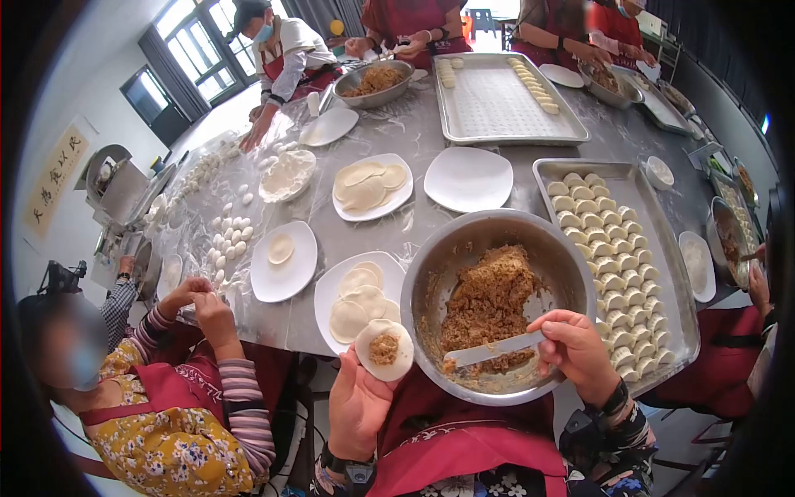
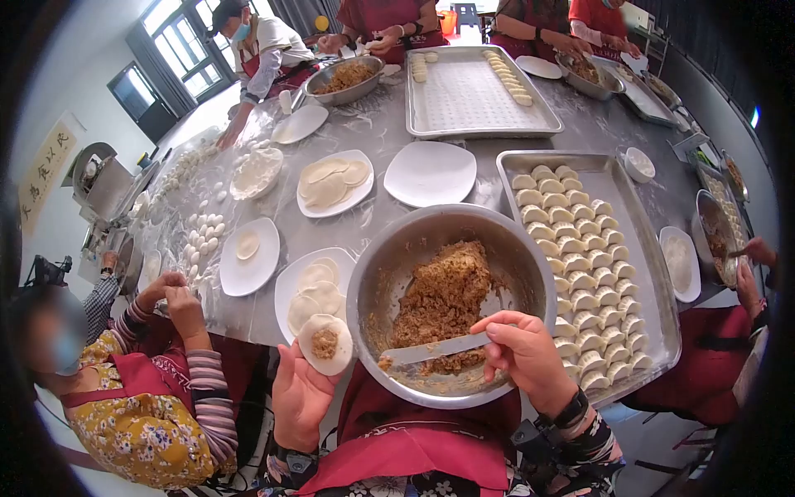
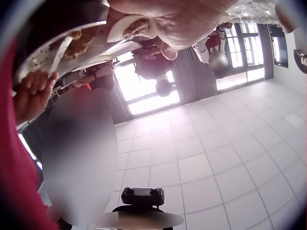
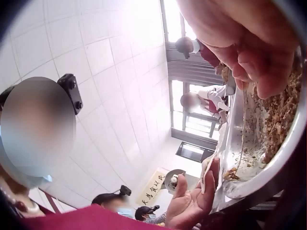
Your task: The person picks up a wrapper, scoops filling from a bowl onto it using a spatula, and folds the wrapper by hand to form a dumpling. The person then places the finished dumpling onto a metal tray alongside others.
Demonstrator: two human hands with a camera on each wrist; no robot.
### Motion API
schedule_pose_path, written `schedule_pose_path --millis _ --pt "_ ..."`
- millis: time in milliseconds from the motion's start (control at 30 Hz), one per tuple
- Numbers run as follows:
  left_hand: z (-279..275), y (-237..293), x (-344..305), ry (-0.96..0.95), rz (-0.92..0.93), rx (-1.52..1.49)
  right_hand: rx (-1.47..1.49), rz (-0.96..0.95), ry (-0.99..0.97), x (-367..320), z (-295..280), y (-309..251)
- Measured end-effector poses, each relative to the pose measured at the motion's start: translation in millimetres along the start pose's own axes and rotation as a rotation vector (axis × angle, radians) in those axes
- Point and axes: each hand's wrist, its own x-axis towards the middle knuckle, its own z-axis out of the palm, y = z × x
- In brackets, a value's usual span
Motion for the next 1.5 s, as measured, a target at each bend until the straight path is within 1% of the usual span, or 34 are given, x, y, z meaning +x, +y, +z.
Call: schedule_pose_path --millis 67,100,133,167,200,267,300,367,433,467,500,567,600,633,700,733,800,833,900,1033,1100,1133,1167,1233,1267,1300,1333,1367,1400,1433,1500 --pt "5 -2 -1 -0.002 0.009 0.035 0.063 -0.063 0.011 -7 1 -6" --pt "7 -5 -2 -0.040 -0.056 0.059 0.057 -0.073 0.002 -11 3 -10" --pt "11 -8 -1 -0.078 -0.122 0.082 0.035 -0.139 0.020 -15 6 -13" --pt "16 -10 1 -0.085 -0.114 0.080 0.013 -0.205 0.040 -19 9 -17" --pt "23 -14 3 -0.133 -0.167 0.078 -0.021 -0.244 0.045 -24 15 -20" --pt "32 -19 5 -0.212 -0.253 0.067 -0.090 -0.269 0.060 -33 22 -23" --pt "35 -23 5 -0.214 -0.252 0.065 -0.151 -0.291 0.076 -35 24 -22" --pt "38 -29 5 -0.280 -0.312 -0.046 -0.189 -0.320 0.067 -36 24 -16" --pt "38 -32 3 -0.269 -0.330 -0.037 -0.401 -0.336 0.141 -42 26 -16" --pt "38 -33 3 -0.252 -0.340 -0.040 -0.410 -0.349 0.186 -48 28 -19" --pt "37 -32 4 -0.237 -0.348 -0.042 -0.411 -0.351 0.185 -50 27 -20" --pt "34 -31 4 -0.229 -0.335 -0.050 -0.410 -0.455 0.217 -55 18 -22" --pt "34 -30 4 -0.217 -0.327 -0.062 -0.347 -0.492 0.196 -53 15 -21" --pt "35 -29 5 -0.219 -0.327 -0.064 -0.350 -0.492 0.196 -53 17 -22" --pt "36 -29 3 -0.209 -0.330 0.016 -0.214 -0.391 0.137 -53 21 -22" --pt "35 -30 3 -0.208 -0.329 0.015 -0.216 -0.391 0.135 -51 22 -19" --pt "34 -32 3 -0.235 -0.351 0.013 -0.167 -0.288 0.093 -41 23 -11" --pt "35 -31 2 -0.234 -0.347 0.014 -0.167 -0.288 0.089 -36 21 -7" --pt "37 -31 2 -0.258 -0.345 0.034 -0.263 -0.297 0.059 -29 18 -1" --pt "34 -29 3 -0.261 -0.330 0.038 -0.375 -0.297 0.064 -38 26 -3" --pt "31 -28 3 -0.241 -0.315 0.027 -0.392 -0.363 0.177 -46 28 -8" --pt "31 -28 2 -0.242 -0.314 0.025 -0.378 -0.418 0.164 -51 24 -13" --pt "30 -27 2 -0.224 -0.294 0.025 -0.378 -0.417 0.168 -53 18 -15" --pt "28 -26 1 -0.213 -0.289 0.028 -0.510 -0.547 0.210 -56 10 -17" --pt "26 -24 1 -0.182 -0.253 0.024 -0.700 -0.585 0.309 -57 8 -15" --pt "25 -23 1 -0.155 -0.219 0.019 -0.703 -0.590 0.321 -56 4 -13" --pt "25 -21 0 -0.138 -0.182 0.039 -1.043 -0.818 0.310 -54 -1 -11" --pt "26 -19 1 -0.154 -0.199 0.035 -1.392 -1.033 0.292 -57 -6 -9" --pt "27 -18 1 -0.160 -0.183 0.037 -1.349 -0.946 0.278 -64 -6 -4" --pt "27 -17 1 -0.163 -0.164 0.040 -1.358 -0.940 0.298 -69 -2 -4" --pt "32 -17 3 -0.169 -0.181 0.056 -1.261 -0.895 0.220 -78 5 -4"
